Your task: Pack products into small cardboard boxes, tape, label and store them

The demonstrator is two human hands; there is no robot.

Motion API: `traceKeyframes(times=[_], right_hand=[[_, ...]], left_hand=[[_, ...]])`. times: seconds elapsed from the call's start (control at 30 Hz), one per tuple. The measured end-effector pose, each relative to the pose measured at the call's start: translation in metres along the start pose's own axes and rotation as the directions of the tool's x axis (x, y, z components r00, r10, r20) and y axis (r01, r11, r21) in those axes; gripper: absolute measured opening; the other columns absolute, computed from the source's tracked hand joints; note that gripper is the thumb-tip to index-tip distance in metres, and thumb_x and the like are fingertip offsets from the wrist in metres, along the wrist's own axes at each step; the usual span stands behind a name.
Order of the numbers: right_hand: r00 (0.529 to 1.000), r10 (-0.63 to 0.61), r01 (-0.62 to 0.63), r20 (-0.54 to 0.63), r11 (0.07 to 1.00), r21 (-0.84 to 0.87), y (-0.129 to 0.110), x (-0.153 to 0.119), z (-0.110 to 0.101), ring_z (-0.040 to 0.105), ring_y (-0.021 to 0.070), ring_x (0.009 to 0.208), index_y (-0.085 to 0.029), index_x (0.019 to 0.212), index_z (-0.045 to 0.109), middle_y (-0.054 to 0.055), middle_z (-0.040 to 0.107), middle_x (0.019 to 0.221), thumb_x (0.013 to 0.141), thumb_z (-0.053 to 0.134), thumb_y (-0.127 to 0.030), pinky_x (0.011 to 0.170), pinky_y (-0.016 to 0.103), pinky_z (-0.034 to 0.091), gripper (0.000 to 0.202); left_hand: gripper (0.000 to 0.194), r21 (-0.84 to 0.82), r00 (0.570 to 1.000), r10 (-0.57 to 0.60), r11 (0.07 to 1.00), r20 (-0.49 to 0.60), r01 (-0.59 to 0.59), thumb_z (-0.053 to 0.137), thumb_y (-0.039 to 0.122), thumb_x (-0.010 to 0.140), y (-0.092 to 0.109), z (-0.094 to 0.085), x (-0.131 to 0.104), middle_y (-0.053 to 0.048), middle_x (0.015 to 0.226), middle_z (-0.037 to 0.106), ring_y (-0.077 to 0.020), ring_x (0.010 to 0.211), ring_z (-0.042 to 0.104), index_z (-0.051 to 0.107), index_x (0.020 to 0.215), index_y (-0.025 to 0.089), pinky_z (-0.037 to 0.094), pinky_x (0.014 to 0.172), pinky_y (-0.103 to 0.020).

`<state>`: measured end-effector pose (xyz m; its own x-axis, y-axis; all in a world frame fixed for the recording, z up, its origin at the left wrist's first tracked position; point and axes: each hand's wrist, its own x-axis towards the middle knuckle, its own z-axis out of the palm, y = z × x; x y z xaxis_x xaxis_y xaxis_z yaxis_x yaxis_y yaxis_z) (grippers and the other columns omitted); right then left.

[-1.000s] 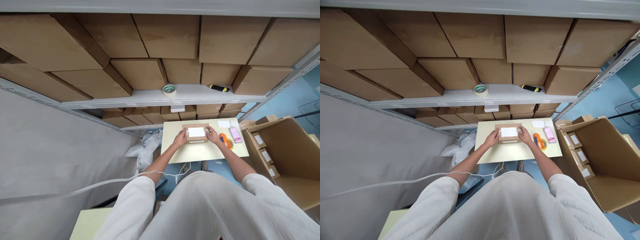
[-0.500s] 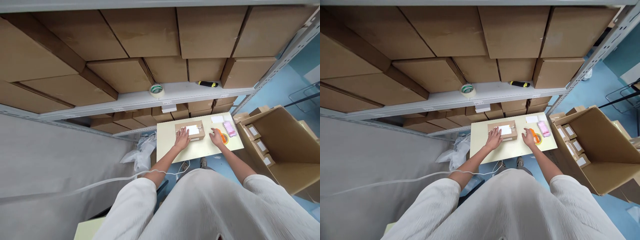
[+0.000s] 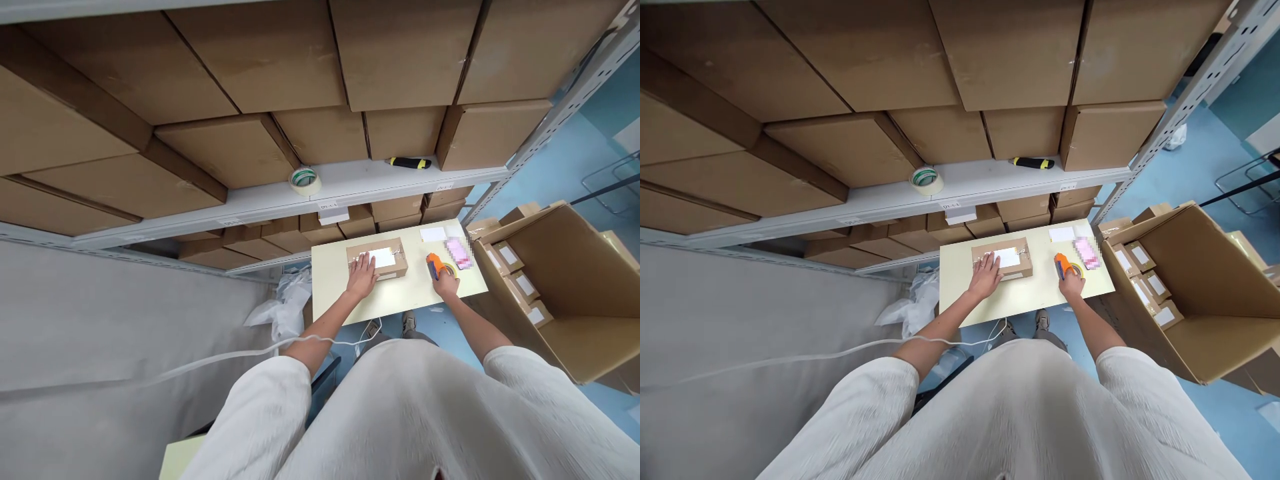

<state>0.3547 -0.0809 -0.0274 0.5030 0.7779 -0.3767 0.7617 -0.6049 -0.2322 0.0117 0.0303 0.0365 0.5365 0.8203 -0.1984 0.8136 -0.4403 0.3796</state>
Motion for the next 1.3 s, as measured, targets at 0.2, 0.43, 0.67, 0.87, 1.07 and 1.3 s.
traceKeyframes(times=[0.2, 0.43, 0.67, 0.87, 1.07, 1.3], right_hand=[[0.999, -0.035, 0.035, 0.006, 0.999, -0.014, -0.005, -0.005, -0.019, 0.066, 0.0397, 0.118, -0.019, 0.115, 0.072, 0.018, 0.073, 0.109, 0.092, 0.057, -0.029, 0.105, 0.057, 0.043, 0.028], [0.983, -0.133, 0.166, -0.127, 0.938, 0.303, -0.034, 0.002, -0.069, 0.070, 0.0404, 0.118, -0.024, 0.119, 0.082, 0.013, 0.081, 0.107, 0.092, 0.060, -0.043, 0.106, 0.054, 0.048, 0.039], [0.933, -0.347, 0.345, -0.100, 0.774, 0.531, -0.092, 0.019, -0.127, 0.073, 0.0324, 0.100, -0.022, 0.118, 0.083, 0.008, 0.083, 0.109, 0.090, 0.063, -0.048, 0.093, 0.043, 0.057, 0.043], [0.886, -0.463, 0.332, -0.013, 0.615, 0.715, -0.115, 0.029, -0.143, 0.073, 0.0325, 0.107, -0.019, 0.109, 0.086, 0.007, 0.083, 0.111, 0.085, 0.069, -0.044, 0.101, 0.045, 0.057, 0.038], [0.774, -0.616, 0.279, 0.148, 0.541, 0.794, -0.155, 0.032, -0.143, 0.069, 0.0314, 0.112, -0.020, 0.104, 0.087, 0.006, 0.083, 0.115, 0.077, 0.078, -0.049, 0.108, 0.045, 0.051, 0.041], [0.672, -0.678, 0.256, 0.299, 0.591, 0.765, -0.192, 0.040, -0.130, 0.067, 0.0278, 0.104, -0.023, 0.098, 0.084, 0.003, 0.082, 0.103, 0.070, 0.081, -0.047, 0.104, 0.040, 0.050, 0.037]], left_hand=[[0.073, -0.005, 1.000, 0.007, 1.000, -0.001, -0.007, 0.049, 0.040, 0.107, 0.000, 0.000, 0.001, -0.018, 0.183, 0.023, -0.0391, 0.171, 0.013, 0.032, 0.174, 0.018, 0.012, 0.138, -0.062], [0.072, -0.028, 0.999, 0.026, 0.999, -0.024, -0.027, 0.051, 0.041, 0.106, -0.002, 0.000, 0.001, -0.017, 0.182, 0.026, -0.0393, 0.171, 0.015, 0.034, 0.174, 0.021, 0.011, 0.138, -0.062], [0.069, -0.008, 0.999, 0.035, 0.999, -0.007, -0.035, 0.052, 0.040, 0.107, -0.007, -0.004, 0.005, -0.019, 0.182, 0.026, -0.0401, 0.169, 0.019, 0.038, 0.171, 0.020, 0.013, 0.136, -0.061], [0.071, -0.033, 0.998, 0.057, 0.998, -0.001, -0.057, 0.057, 0.036, 0.104, -0.011, -0.010, 0.007, -0.020, 0.181, 0.027, -0.0406, 0.169, 0.022, 0.039, 0.170, 0.020, 0.016, 0.136, -0.060], [0.070, -0.050, 0.994, 0.110, 0.993, -0.027, -0.111, 0.057, 0.031, 0.101, -0.027, -0.019, -0.005, -0.017, 0.178, 0.037, -0.0363, 0.167, 0.028, 0.043, 0.169, 0.021, 0.022, 0.136, -0.056], [0.064, -0.018, 0.998, 0.035, 0.999, -0.055, -0.036, 0.054, 0.029, 0.102, -0.039, -0.021, -0.024, -0.017, 0.178, 0.037, -0.0374, 0.166, 0.028, 0.048, 0.165, 0.021, 0.024, 0.132, -0.064]])
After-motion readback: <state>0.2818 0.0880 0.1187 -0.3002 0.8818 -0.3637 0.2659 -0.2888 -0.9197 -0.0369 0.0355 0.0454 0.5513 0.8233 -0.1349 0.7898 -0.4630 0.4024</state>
